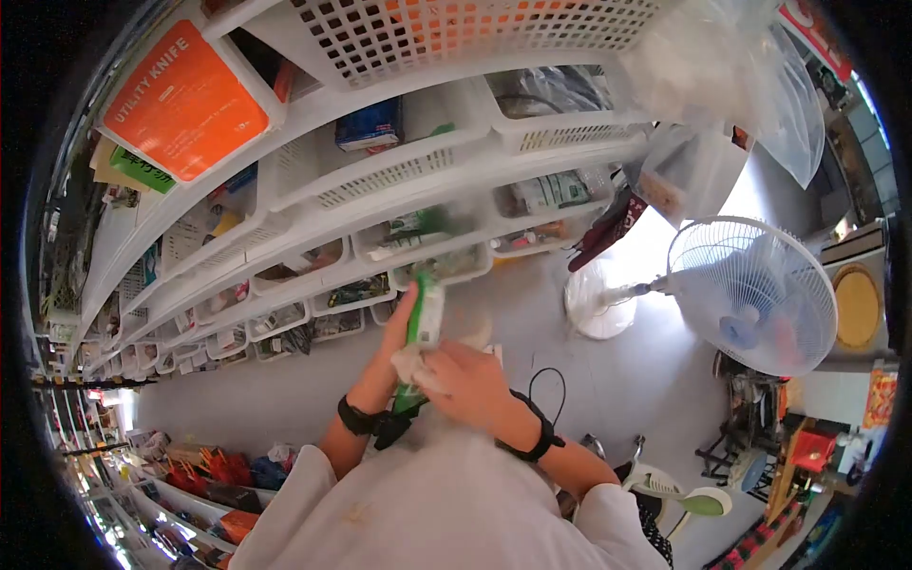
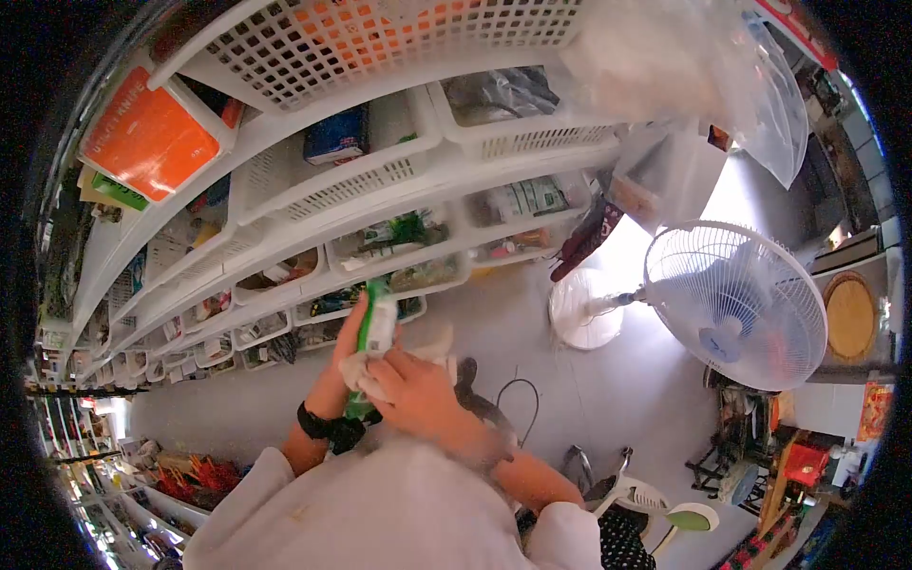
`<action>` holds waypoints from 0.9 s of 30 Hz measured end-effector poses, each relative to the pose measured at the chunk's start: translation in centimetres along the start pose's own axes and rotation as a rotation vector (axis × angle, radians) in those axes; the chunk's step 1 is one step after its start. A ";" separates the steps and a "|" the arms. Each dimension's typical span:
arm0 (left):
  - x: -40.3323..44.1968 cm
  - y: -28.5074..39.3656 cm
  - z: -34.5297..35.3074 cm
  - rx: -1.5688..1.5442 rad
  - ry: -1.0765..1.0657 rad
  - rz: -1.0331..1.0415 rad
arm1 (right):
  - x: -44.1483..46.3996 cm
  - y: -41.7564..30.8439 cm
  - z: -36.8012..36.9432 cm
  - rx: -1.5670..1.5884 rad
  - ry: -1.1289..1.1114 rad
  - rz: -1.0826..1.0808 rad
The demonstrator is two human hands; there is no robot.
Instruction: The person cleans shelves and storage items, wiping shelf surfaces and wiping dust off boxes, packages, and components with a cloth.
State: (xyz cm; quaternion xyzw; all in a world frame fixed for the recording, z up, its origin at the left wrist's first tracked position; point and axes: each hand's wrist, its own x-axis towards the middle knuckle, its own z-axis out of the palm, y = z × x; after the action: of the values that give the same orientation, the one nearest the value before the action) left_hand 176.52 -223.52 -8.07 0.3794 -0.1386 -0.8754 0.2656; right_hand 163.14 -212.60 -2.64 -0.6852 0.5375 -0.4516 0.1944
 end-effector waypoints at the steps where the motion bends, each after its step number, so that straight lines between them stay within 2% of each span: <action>1: 0.3 0.2 -0.5 0.044 -0.130 -0.100 | -0.3 0.0 -0.1 -0.014 -0.017 -0.016; 3: 0.3 -1.6 -0.5 0.298 0.046 0.137 | -0.6 0.4 -0.1 -0.117 -0.040 -0.017; 5: 0.0 -2.2 -0.5 0.382 0.069 0.183 | -1.0 1.7 0.0 -0.297 -0.053 0.023; 8: 0.6 -1.3 -1.1 0.247 -0.133 -0.041 | -1.7 3.2 -1.3 -0.022 0.198 0.210; 9: 0.8 -1.3 -1.0 0.128 -0.106 -0.128 | -1.9 3.4 -1.8 -0.031 0.243 0.246; 12: -0.9 -0.3 0.1 0.177 -0.056 -0.068 | -1.9 3.4 -3.4 -0.042 0.353 0.322; 13: -0.9 -0.2 -0.3 0.222 0.069 -0.074 | -1.5 3.3 -4.0 -0.039 0.380 0.322; 14: -1.2 -0.2 -0.4 0.163 0.007 -0.104 | -1.1 3.3 -4.4 -0.035 0.409 0.317; 16: -1.9 0.2 -0.1 0.049 -0.124 -0.160 | -0.3 3.5 -4.4 -0.042 0.393 0.281; 21: -1.5 -0.4 -0.8 0.157 -0.075 -0.266 | 0.4 4.2 -2.9 -0.071 0.284 0.283; 23: -1.9 -1.3 -0.2 0.331 -0.036 -0.092 | 0.5 4.4 -1.7 -0.139 0.226 0.264; 27: -3.2 -1.4 2.6 0.520 0.111 0.149 | -0.2 1.7 0.4 -0.181 -0.070 0.215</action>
State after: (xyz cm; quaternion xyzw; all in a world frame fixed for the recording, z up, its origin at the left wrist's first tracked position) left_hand 175.88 -220.44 -5.03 0.4710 -0.3715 -0.7663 0.2301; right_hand 162.51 -213.07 -4.19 -0.6539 0.6391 -0.3535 0.1976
